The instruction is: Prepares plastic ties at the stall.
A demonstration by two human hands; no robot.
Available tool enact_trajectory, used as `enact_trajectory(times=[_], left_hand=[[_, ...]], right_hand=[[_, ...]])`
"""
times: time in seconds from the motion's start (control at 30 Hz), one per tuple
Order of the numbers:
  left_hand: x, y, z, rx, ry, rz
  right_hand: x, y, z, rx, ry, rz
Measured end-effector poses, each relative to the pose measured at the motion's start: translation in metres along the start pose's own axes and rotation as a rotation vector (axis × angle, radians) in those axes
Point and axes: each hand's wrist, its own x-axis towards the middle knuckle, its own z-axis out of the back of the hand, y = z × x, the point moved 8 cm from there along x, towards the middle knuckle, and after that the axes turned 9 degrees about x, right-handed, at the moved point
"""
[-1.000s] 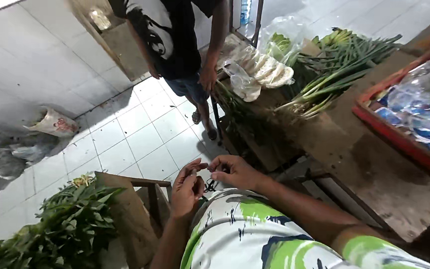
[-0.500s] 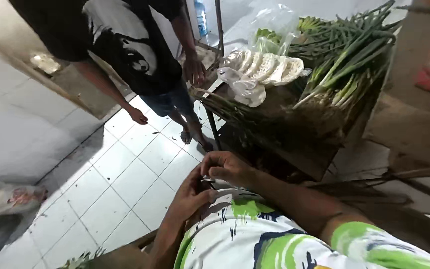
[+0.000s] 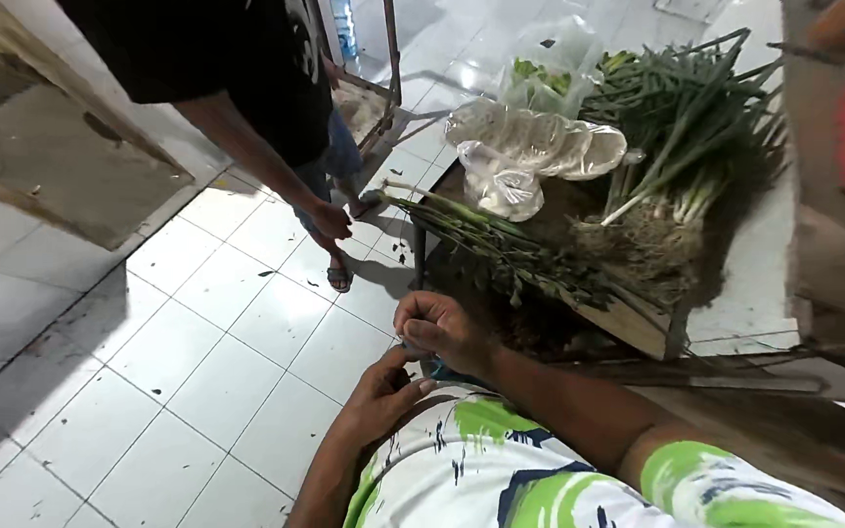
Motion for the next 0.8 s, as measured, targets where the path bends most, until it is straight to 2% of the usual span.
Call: enact_trajectory(times=[0.13,0.2,0.37,0.47,0.67,0.73,0.8], left_hand=[[0.018,-0.003,0.015,-0.037,0.051,0.002],[0.028,-0.005,0.03,-0.023,0.022,0.013],[0.056,-0.007,0.062,0.09,0.018,0.051],[0.081,-0.001,0.079,0.222,-0.001,0.109],[0.118,0.02,0.126,0.371,-0.126,0.255],[0.125,0.019,0.153,0.45,-0.206,0.269],[0.13,0.015,0.184,0.405,-0.332,0.251]], right_hand=[[0.019,-0.002,0.004,-0.021,0.062,0.021],[0.035,0.003,0.017,-0.058,0.062,0.062],[0.063,0.014,0.083,-0.168,-0.129,0.07],[0.077,0.01,0.108,-0.189,-0.15,0.044],[0.103,0.002,0.138,-0.422,-0.098,-0.075],[0.109,0.001,0.146,-0.5,-0.096,-0.12],[0.115,-0.001,0.15,-0.537,-0.088,-0.161]])
